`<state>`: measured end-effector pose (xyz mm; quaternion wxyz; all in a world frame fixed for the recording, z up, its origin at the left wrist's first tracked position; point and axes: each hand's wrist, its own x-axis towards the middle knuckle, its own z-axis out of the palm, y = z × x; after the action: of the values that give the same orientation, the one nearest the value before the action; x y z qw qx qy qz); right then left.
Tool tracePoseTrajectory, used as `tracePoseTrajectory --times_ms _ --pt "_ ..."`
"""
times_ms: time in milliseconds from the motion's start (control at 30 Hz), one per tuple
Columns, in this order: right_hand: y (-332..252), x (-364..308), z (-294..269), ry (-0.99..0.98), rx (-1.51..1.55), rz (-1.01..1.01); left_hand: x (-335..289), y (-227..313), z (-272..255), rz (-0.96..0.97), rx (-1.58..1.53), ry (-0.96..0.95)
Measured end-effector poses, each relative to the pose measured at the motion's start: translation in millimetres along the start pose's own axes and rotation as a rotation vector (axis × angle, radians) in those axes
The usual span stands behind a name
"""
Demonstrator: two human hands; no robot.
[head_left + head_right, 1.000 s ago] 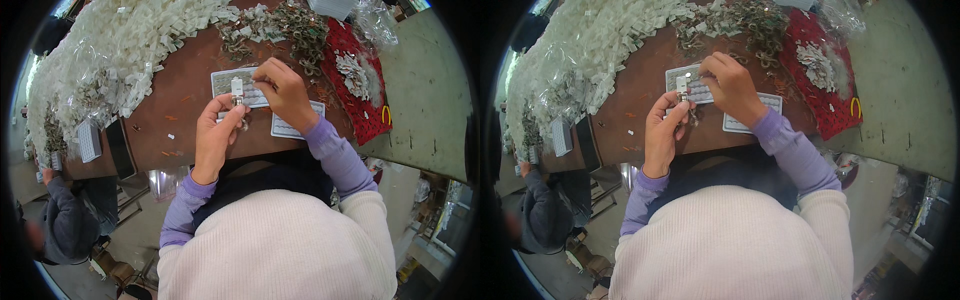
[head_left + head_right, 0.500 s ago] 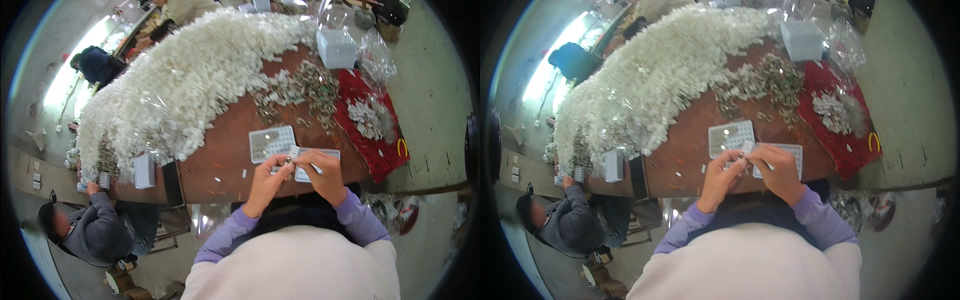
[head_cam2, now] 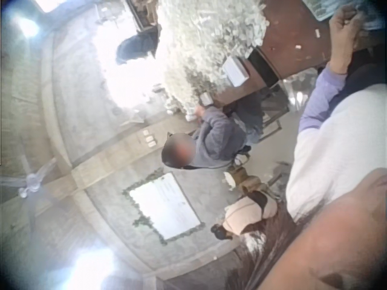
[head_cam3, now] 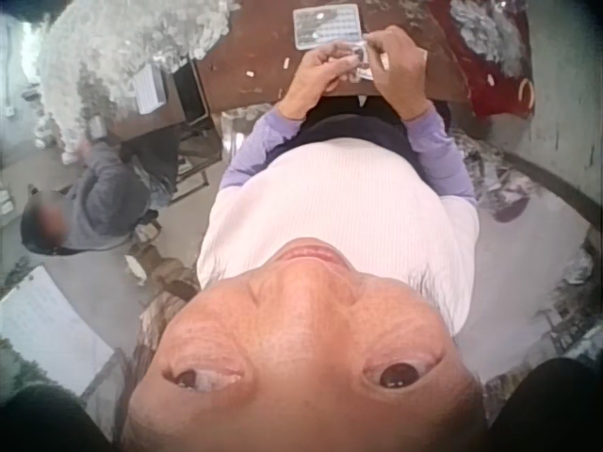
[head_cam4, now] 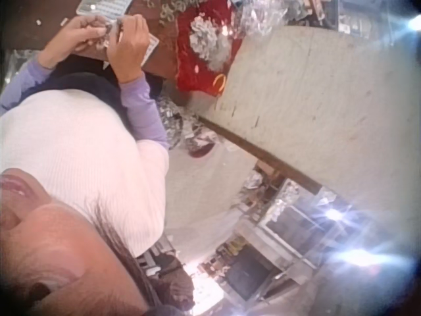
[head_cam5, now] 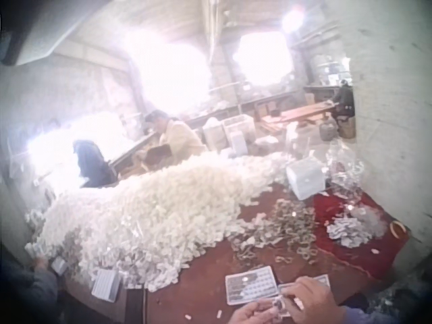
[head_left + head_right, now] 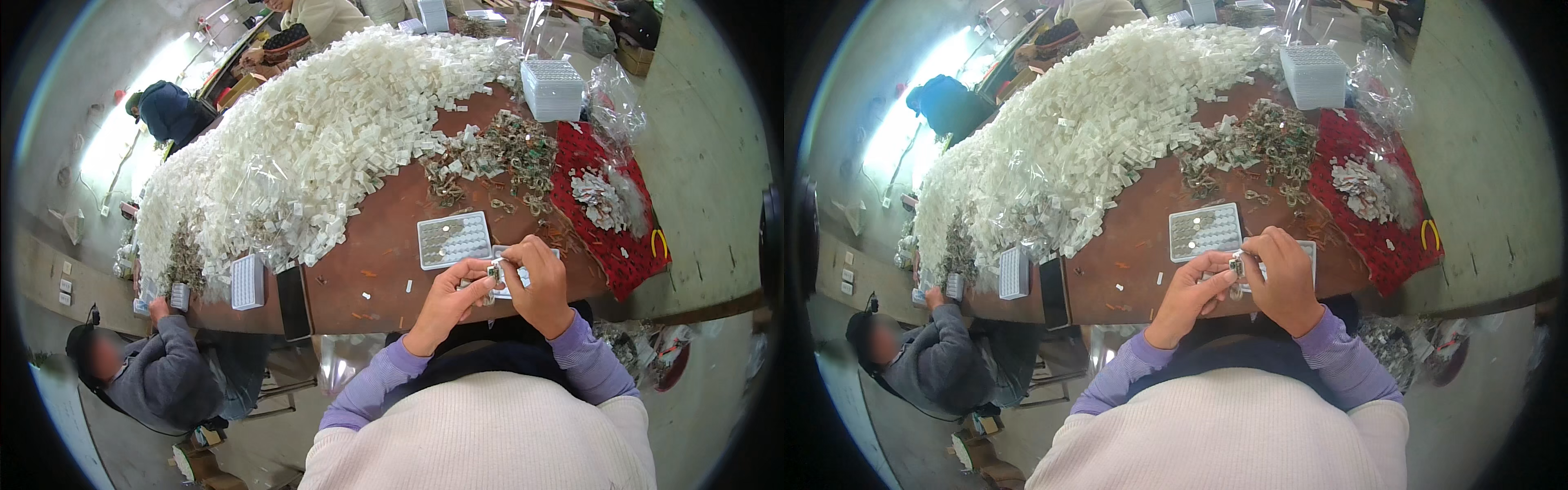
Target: The person assembles small electronic components at a cluttered workbench. They pick up small white rectangular parts and metallic pieces, then use a handheld soldering iron to join them. The person places the finished components into a white plastic tray.
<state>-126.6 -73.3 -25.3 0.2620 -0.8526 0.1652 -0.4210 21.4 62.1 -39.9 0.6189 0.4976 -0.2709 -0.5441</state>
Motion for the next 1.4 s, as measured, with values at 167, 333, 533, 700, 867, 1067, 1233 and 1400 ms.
tracePoseTrajectory --times_ms 167,333,533,700,867,1067,1233,1400 --pt "3 -8 -10 0.025 0.177 0.019 14 -3 17 0.047 -0.032 0.103" --pt "22 -15 -26 0.083 -0.03 -0.131 29 -3 39 -0.134 -0.034 0.065" --pt "36 -42 -35 0.143 -0.223 -0.041 56 -7 50 -0.316 -0.074 -0.115" --pt "68 -56 -81 0.204 -0.24 0.137 72 -3 41 -0.155 -0.143 -0.09" --pt "132 -74 -143 0.274 -0.5 0.513 69 -3 41 -0.069 -0.085 -0.014" --pt "165 -65 -148 0.088 -0.678 0.379 58 -10 64 -0.117 -0.035 -0.077" --pt "129 -44 -141 0.165 0.152 0.558 57 -9 76 -0.153 0.006 -0.088" --pt "68 -37 -81 0.175 0.863 0.548 55 -15 78 -0.019 0.009 -0.091"
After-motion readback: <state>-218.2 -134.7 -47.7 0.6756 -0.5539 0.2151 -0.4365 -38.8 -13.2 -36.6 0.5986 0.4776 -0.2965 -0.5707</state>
